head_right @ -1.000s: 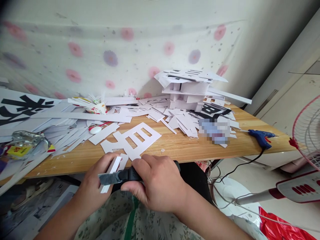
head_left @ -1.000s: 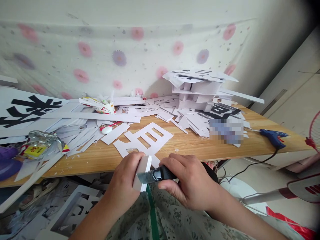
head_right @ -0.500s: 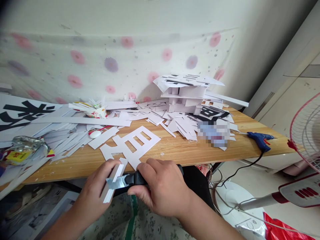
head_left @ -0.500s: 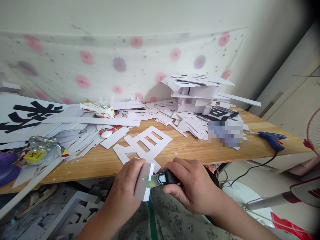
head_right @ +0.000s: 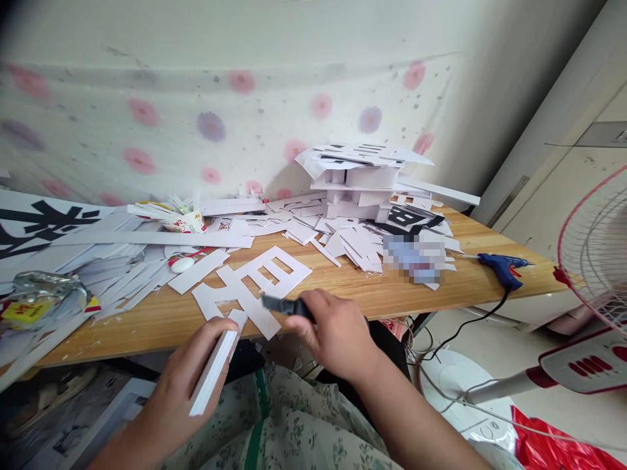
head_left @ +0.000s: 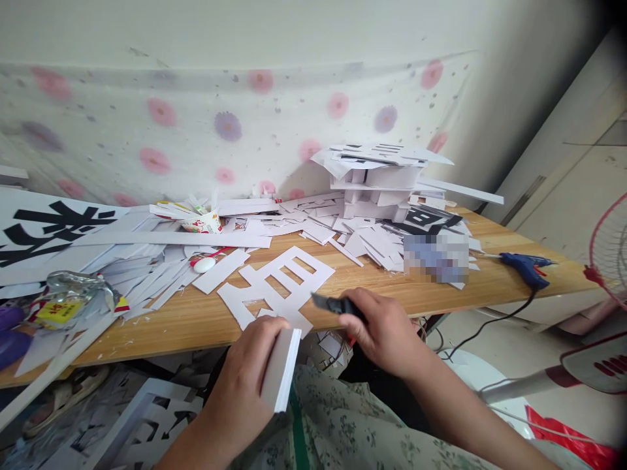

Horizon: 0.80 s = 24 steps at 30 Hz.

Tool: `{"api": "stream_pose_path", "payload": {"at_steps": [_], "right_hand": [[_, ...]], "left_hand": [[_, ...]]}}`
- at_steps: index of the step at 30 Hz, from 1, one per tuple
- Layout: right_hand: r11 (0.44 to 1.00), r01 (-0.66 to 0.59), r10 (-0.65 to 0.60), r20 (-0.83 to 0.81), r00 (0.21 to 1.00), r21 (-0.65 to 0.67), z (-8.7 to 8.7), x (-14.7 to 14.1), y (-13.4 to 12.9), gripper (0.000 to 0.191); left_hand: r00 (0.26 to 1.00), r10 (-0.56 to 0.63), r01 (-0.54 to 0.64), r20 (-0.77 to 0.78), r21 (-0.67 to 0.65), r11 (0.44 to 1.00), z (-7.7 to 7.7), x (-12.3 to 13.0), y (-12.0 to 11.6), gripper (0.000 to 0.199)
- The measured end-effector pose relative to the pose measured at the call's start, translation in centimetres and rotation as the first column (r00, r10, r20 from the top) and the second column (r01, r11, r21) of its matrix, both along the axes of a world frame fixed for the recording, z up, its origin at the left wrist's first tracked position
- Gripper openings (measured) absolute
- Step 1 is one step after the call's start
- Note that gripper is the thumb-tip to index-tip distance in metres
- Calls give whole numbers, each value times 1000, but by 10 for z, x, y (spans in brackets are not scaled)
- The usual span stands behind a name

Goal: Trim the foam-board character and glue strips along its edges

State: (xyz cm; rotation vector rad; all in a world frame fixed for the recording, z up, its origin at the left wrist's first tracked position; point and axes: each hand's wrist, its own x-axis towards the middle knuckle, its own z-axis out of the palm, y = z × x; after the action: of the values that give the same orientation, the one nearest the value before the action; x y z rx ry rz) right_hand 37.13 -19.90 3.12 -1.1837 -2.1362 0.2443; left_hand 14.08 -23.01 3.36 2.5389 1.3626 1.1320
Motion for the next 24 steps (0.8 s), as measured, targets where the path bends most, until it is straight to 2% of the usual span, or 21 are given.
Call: {"api": "stream_pose_path", "payload": {"at_steps": [3,5,7,8,9,11,12,14,17,20,22,24], "right_hand": [[985,155,-152,39,988,-79,-8,10,12,50],[959,258,-243,134,961,-116,-15,17,22,46],[924,369,-335,250,908,-101,-22,25,32,41],[904,419,-379,305,874,-80,-27,30,37,39],[886,461,-414,355,838,-56,-31,34,43,37],[863,505,-444,445,778,-22,-40,43,53,34],[860,511,-444,478,758,-12,-44,47,58,33],[873,487,-420,521,743,9,-53,56,67,33],[906,419,-378,541,751,52,-66,69,78,34],[909,400,-402,495,771,115,-72,76,84,34],[910,382,-414,369,832,159,-70,70,79,35],[943,293,-316,155,936,157,-64,50,62,35]], "left_hand": [[998,5,1,57,-105,994,-5,-4,1,23],[992,8,22,127,-231,973,-9,-6,1,17],[960,-23,139,279,-403,905,-13,-7,0,8],[917,-49,251,397,-475,844,-15,-7,-1,7],[844,-69,385,531,-512,768,-17,-6,-2,7],[637,-60,632,769,-476,612,-18,-2,-4,10],[533,-34,714,846,-428,554,-18,1,-5,12],[370,38,807,928,-341,483,-16,5,-5,14],[233,146,862,961,-274,427,-14,7,-4,13],[178,229,875,957,-261,408,-18,7,-5,19],[178,268,863,947,-281,419,-25,7,-7,24],[178,309,832,934,-310,460,-33,10,-9,24]]}}
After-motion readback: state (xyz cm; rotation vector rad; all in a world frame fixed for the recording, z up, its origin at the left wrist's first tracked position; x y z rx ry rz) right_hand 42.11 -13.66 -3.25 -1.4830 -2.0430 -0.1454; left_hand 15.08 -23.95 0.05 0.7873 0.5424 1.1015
